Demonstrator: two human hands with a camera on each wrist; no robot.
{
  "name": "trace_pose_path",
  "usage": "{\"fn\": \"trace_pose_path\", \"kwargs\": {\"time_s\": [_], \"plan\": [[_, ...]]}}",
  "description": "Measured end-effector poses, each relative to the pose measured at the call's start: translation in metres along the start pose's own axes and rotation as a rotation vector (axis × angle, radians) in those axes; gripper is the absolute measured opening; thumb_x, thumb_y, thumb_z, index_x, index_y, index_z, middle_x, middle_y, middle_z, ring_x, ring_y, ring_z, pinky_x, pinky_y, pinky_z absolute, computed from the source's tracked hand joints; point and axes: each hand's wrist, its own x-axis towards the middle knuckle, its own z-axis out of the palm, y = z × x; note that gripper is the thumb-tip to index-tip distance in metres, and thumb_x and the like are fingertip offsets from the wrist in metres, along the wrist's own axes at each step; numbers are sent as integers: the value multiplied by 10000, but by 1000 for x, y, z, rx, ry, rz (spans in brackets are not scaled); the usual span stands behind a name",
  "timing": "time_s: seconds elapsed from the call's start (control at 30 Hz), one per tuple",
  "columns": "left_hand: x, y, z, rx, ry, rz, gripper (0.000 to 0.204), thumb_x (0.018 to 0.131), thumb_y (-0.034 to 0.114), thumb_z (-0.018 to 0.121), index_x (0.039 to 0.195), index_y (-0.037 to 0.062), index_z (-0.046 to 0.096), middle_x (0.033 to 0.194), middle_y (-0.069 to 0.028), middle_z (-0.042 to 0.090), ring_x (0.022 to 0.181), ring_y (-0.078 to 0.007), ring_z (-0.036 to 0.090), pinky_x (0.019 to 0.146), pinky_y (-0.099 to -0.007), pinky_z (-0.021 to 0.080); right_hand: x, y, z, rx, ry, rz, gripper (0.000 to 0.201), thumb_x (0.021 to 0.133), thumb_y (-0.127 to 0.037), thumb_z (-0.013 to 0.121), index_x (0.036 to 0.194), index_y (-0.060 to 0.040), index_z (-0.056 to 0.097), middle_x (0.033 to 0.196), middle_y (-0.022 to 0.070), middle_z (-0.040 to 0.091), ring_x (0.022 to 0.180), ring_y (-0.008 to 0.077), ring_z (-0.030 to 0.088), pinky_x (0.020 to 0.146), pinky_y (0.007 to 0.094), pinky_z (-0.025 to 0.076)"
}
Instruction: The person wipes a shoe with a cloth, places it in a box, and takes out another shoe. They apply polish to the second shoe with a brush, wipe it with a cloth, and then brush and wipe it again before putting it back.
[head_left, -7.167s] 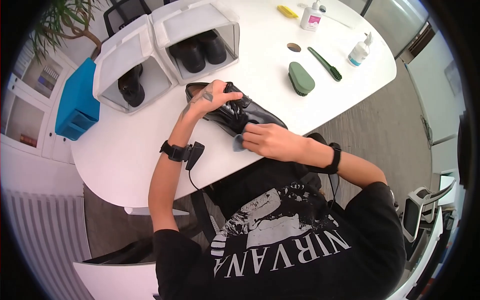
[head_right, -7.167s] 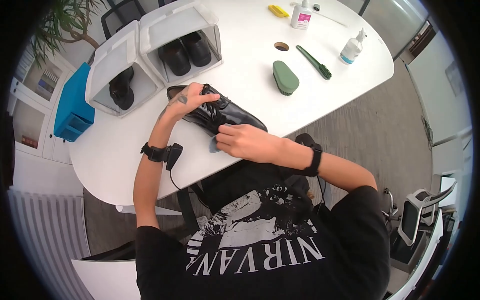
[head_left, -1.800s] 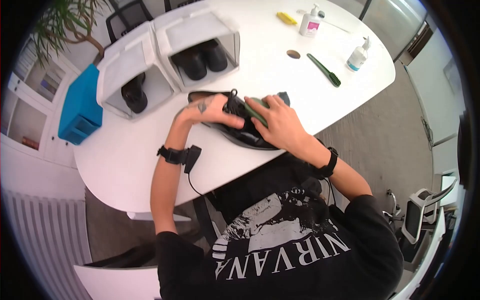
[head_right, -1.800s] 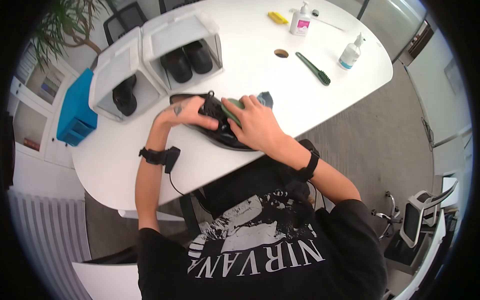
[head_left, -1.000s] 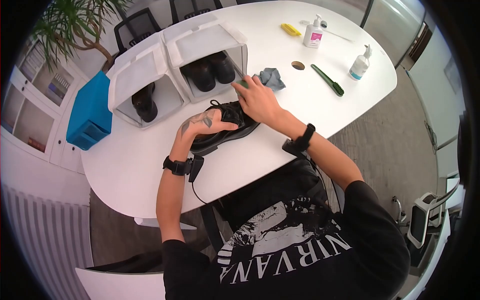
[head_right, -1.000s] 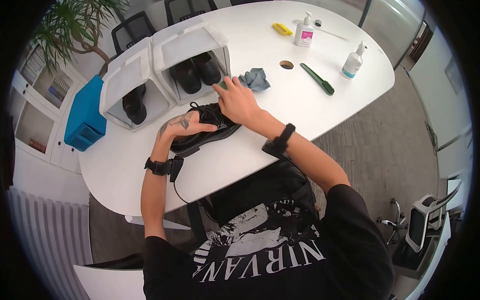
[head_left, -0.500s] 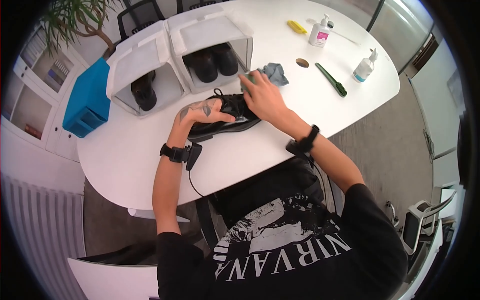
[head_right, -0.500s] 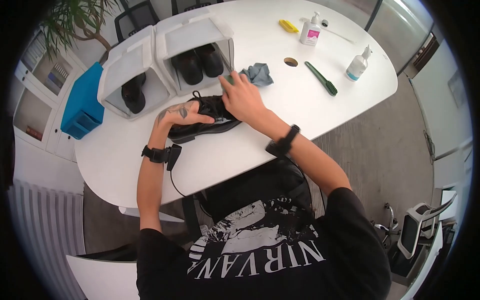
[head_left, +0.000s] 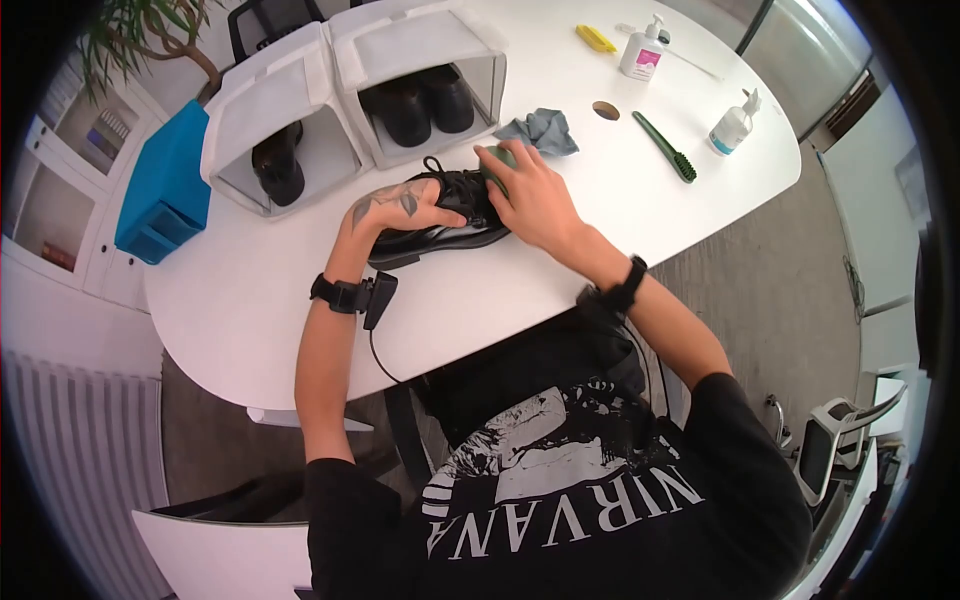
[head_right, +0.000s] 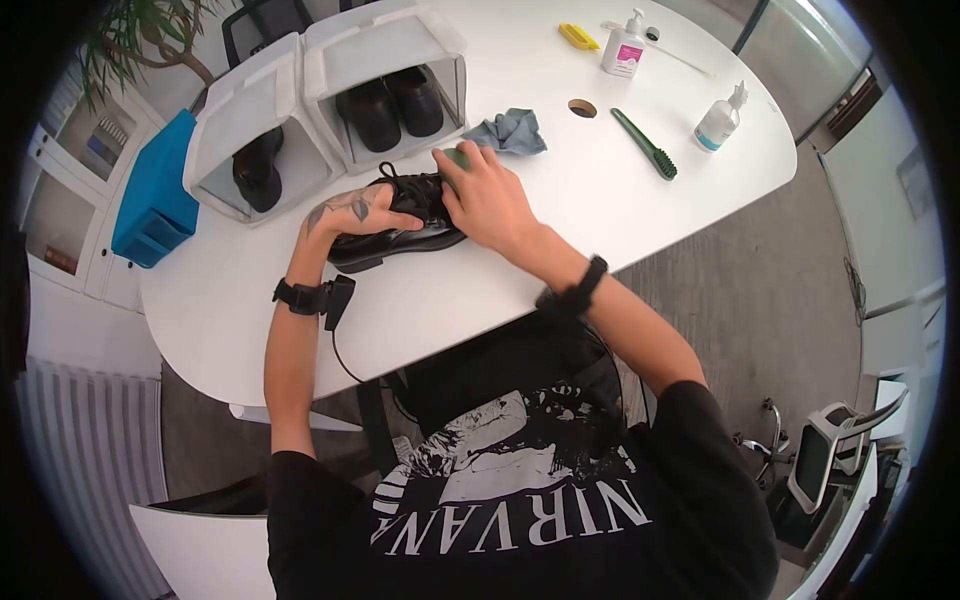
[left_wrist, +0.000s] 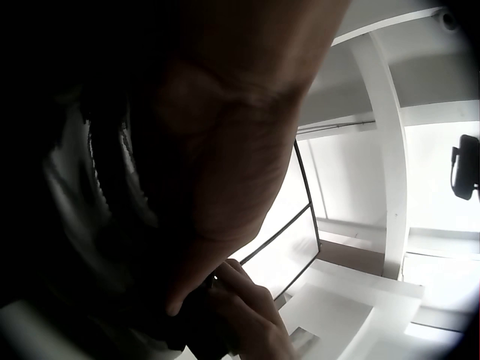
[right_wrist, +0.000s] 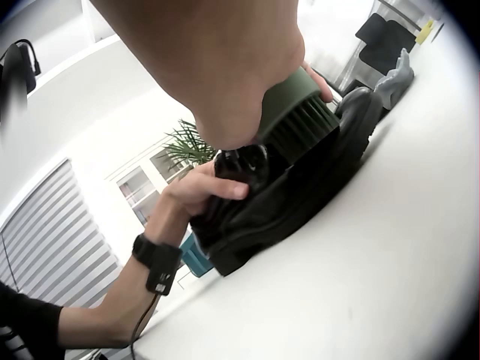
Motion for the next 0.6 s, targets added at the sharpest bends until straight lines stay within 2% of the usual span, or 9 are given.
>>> {"fn": "trace_pose_path", "kwargs": {"time_s": [0.1,0.17,0.23,0.37,0.4,0.43,0.5,0.6], "plan": [[6,-6,4,43,23,37,792,769,748,822,754,-11,598,665,-54,508,637,-192,493,594,-372,438,39,14,27,73,97,-30,461,1033,-220,605,1468,-70,609,1329,201,602,1206,391,624,991,480,567],[10,-11,5,58,38,47,825,757,766,826,763,-29,606,676,-62,526,646,-193,503,607,-371,450,51,17,29,119,48,12,447,1061,-238,570,1475,-75,612,1345,202,601,1236,404,616,1037,490,537],[16,-19,12,51,52,52,835,750,770,829,764,-35,608,682,-65,533,651,-191,503,612,-367,453,48,15,25,152,-11,52,449,1072,-243,555,1486,-80,611,1356,194,601,1236,411,612,1072,484,502],[5,-4,0,0,-15,49,854,733,778,838,771,-51,637,659,-39,510,636,-171,510,597,-363,452,7,13,-11,150,-95,66,438,1076,-239,547,1479,-83,620,1334,185,613,1217,404,632,1049,487,523],[9,-8,3,52,1,15,826,744,761,836,786,-45,662,646,-38,525,622,-171,516,586,-364,450,-2,9,-22,154,-120,78,434,1073,-244,550,1467,-80,627,1323,190,616,1202,402,643,1038,489,535],[8,-10,6,-35,9,45,789,757,741,835,798,-31,675,649,-46,555,620,-175,516,583,-364,444,-8,6,-26,158,-141,90,430,1070,-249,552,1456,-77,633,1312,195,619,1186,400,654,1027,491,547],[6,-7,4,-27,5,35,767,769,724,831,818,-29,691,662,-55,589,614,-182,523,584,-369,442,-10,7,-20,150,-114,41,431,1063,-244,556,1451,-76,636,1302,194,625,1170,396,654,1023,490,536],[14,-15,8,9,1,14,792,757,741,830,798,-31,660,675,-56,556,636,-182,511,594,-364,438,17,20,2,192,-61,-40,437,1061,-238,542,1448,-57,633,1303,198,632,1200,390,627,1062,487,505]]}}
